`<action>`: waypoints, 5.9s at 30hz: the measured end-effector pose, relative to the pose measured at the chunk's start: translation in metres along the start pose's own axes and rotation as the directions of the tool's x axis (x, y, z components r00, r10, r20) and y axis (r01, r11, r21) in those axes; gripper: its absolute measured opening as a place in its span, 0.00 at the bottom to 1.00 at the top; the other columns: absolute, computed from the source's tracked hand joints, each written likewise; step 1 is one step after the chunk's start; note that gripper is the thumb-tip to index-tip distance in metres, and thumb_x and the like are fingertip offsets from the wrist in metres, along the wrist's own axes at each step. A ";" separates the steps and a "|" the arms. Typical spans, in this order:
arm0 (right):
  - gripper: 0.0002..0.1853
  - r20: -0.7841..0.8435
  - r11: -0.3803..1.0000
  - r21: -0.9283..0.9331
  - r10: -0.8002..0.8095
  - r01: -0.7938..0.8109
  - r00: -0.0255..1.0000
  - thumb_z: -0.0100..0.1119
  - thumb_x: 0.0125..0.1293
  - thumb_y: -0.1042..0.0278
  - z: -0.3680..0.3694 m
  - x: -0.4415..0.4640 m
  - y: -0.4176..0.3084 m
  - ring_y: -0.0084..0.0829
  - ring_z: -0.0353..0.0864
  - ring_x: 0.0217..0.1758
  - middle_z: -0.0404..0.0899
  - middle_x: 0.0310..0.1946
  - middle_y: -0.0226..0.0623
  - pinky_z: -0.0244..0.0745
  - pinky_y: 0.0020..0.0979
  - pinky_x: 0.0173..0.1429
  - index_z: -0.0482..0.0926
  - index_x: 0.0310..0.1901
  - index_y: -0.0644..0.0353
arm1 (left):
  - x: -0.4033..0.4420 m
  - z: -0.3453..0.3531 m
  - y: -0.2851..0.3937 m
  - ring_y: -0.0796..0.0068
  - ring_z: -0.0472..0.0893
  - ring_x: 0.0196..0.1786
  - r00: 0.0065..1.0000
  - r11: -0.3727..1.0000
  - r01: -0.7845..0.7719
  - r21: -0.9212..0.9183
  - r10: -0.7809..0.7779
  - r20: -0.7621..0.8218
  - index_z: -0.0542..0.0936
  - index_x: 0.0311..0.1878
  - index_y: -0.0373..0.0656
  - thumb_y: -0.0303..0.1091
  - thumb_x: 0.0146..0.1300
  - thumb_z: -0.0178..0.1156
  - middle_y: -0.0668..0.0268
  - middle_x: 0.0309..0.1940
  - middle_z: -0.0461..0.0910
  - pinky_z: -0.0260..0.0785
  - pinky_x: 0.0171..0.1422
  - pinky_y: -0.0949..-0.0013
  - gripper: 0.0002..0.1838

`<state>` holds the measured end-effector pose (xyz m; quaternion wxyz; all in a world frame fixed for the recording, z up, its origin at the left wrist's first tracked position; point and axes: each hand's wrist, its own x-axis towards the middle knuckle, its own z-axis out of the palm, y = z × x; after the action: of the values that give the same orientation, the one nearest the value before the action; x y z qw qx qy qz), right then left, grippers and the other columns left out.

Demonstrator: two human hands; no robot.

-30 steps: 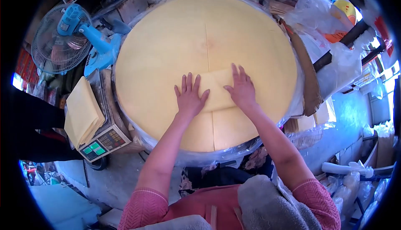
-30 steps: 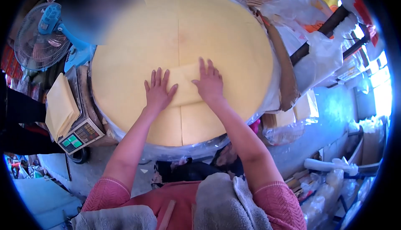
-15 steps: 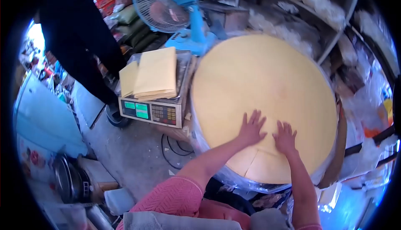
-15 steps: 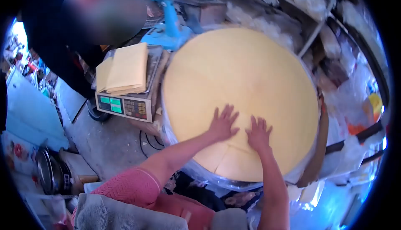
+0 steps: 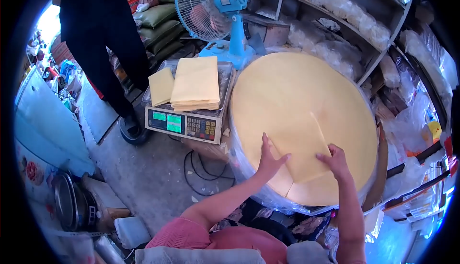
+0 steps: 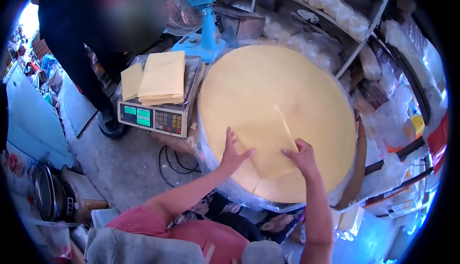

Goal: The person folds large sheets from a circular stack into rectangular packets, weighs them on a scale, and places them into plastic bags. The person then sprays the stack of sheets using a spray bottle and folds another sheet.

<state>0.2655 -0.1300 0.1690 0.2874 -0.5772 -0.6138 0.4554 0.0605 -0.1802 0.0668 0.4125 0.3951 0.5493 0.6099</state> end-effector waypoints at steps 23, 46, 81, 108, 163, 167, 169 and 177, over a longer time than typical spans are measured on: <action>0.18 -0.025 0.957 0.232 0.186 -0.176 0.982 0.55 0.66 0.70 0.030 -0.054 0.092 0.31 0.83 0.37 0.80 0.41 0.43 0.78 0.24 0.39 0.70 0.55 0.68 | 0.205 -0.305 0.122 0.71 0.80 0.44 0.978 0.949 0.029 0.313 0.037 -0.203 0.73 0.58 0.39 0.26 0.52 0.66 0.61 0.45 0.79 0.72 0.48 0.68 0.27; 0.33 0.257 0.456 -0.791 -0.355 0.407 0.899 0.62 0.55 0.48 0.124 -0.071 0.079 0.44 0.61 0.67 0.65 0.61 0.44 0.59 0.54 0.64 0.70 0.57 0.60 | -0.045 -0.139 -0.050 0.55 0.66 0.59 0.428 0.138 -0.904 0.405 0.261 0.865 0.74 0.57 0.53 0.27 0.48 0.58 0.57 0.56 0.67 0.60 0.64 0.54 0.28; 0.15 -0.384 0.621 -0.771 -0.280 -0.138 0.880 0.59 0.53 0.58 -0.048 0.112 -0.050 0.46 0.79 0.45 0.80 0.40 0.46 0.74 0.44 0.50 0.80 0.37 0.60 | 0.002 -0.068 -0.042 0.33 0.50 0.69 0.685 0.198 -0.728 0.656 0.192 0.702 0.72 0.61 0.54 0.48 0.59 0.57 0.48 0.67 0.55 0.45 0.64 0.27 0.27; 0.37 -0.150 0.673 -0.736 -0.276 0.080 0.949 0.54 0.42 0.76 -0.131 -0.093 0.121 0.43 0.48 0.74 0.56 0.69 0.41 0.43 0.55 0.72 0.69 0.62 0.51 | 0.151 -0.009 -0.047 0.61 0.69 0.64 0.502 0.023 -0.865 0.502 0.019 0.864 0.74 0.56 0.48 0.20 0.48 0.54 0.62 0.60 0.71 0.58 0.67 0.52 0.28; 0.31 -0.181 0.543 -0.814 0.101 -0.207 0.978 0.69 0.47 0.64 -0.234 0.111 0.192 0.42 0.71 0.58 0.73 0.54 0.43 0.66 0.38 0.62 0.71 0.54 0.57 | 0.372 0.071 -0.055 0.56 0.67 0.62 0.661 0.172 -0.740 0.650 0.009 0.750 0.68 0.60 0.46 0.36 0.45 0.71 0.57 0.57 0.70 0.64 0.63 0.54 0.36; 0.23 -0.054 0.607 -0.769 0.251 -0.201 0.967 0.73 0.38 0.62 -0.268 0.121 0.198 0.38 0.78 0.39 0.79 0.32 0.39 0.72 0.36 0.44 0.76 0.37 0.59 | 0.396 0.089 -0.036 0.61 0.68 0.57 0.713 0.088 -0.645 0.759 -0.289 0.639 0.72 0.53 0.52 0.44 0.35 0.77 0.64 0.48 0.72 0.61 0.60 0.49 0.37; 0.20 -0.001 0.665 -0.727 0.245 -0.169 0.970 0.73 0.38 0.62 -0.279 0.121 0.200 0.38 0.78 0.34 0.79 0.28 0.40 0.71 0.35 0.41 0.78 0.33 0.61 | 0.401 0.096 -0.028 0.61 0.68 0.58 0.688 -0.069 -0.694 0.717 -0.360 0.631 0.75 0.48 0.50 0.45 0.35 0.77 0.64 0.47 0.72 0.61 0.60 0.49 0.33; 0.24 -0.162 0.609 -0.793 -0.203 -0.005 0.966 0.58 0.50 0.73 -0.271 0.050 0.178 0.39 0.78 0.33 0.78 0.28 0.41 0.72 0.37 0.39 0.77 0.53 0.53 | 0.392 0.067 -0.014 0.59 0.74 0.49 0.525 -0.201 -0.830 0.521 0.038 0.851 0.73 0.33 0.44 0.27 0.44 0.65 0.60 0.42 0.74 0.69 0.45 0.57 0.13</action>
<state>0.5747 -0.0348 0.1154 0.1004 -0.6590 -0.7436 0.0516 -0.0126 0.2111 0.0701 -0.1091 0.8907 0.4411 0.0161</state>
